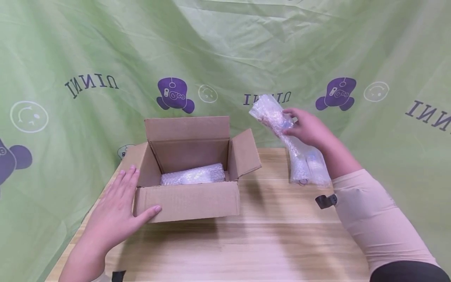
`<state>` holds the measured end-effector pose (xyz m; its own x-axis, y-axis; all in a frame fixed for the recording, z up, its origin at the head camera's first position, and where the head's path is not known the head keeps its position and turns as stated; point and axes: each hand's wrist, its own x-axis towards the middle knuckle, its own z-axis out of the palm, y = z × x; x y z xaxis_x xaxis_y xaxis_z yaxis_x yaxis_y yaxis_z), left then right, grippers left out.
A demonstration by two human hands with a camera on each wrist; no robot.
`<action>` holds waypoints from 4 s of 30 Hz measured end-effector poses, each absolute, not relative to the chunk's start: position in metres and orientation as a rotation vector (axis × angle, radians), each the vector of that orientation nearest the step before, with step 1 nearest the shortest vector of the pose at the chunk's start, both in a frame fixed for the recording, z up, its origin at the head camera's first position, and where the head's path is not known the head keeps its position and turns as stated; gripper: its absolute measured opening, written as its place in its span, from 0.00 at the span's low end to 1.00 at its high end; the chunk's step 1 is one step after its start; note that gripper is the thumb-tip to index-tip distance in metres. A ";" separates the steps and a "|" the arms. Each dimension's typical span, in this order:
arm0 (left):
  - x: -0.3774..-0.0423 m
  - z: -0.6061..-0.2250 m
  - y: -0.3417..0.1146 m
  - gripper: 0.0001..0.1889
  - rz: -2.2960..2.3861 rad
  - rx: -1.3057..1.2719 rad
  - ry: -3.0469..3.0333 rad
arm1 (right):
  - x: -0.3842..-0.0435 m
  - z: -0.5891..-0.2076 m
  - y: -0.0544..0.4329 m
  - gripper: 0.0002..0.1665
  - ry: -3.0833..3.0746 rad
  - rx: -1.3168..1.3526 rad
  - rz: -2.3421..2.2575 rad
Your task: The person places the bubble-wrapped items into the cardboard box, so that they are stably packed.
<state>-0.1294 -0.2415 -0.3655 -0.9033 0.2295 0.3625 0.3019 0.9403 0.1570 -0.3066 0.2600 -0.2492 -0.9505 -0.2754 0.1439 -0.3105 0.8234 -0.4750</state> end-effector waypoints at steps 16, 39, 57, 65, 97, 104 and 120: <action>-0.131 -0.367 -0.242 0.57 -0.307 -0.387 -2.753 | -0.299 -0.206 0.208 0.39 -2.812 0.839 0.710; -0.131 -0.367 -0.242 0.58 -0.307 -0.390 -2.749 | -0.289 -0.211 0.099 0.38 -2.793 1.283 0.571; -0.132 -0.369 -0.242 0.57 -0.329 -0.377 -2.752 | -0.276 -0.250 0.055 0.37 -2.815 1.487 0.365; -0.132 -0.369 -0.242 0.58 -0.324 -0.380 -2.747 | -0.270 -0.266 0.042 0.36 -2.778 1.542 0.257; -0.130 -0.366 -0.243 0.58 -0.353 -0.393 -2.748 | -0.282 -0.255 0.115 0.35 -2.789 1.160 0.573; -0.131 -0.368 -0.244 0.58 -0.348 -0.382 -2.755 | -0.293 -0.248 0.164 0.37 -2.784 0.837 0.723; -0.131 -0.366 -0.243 0.58 -0.354 -0.375 -2.769 | -0.309 -0.285 0.258 0.45 -2.920 0.341 0.737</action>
<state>-0.1313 -0.2435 -0.3663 -0.9130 0.2149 0.3469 0.2954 0.9346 0.1983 -0.3091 0.2582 -0.2854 -0.9686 -0.1895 0.1607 -0.2431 0.8568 -0.4548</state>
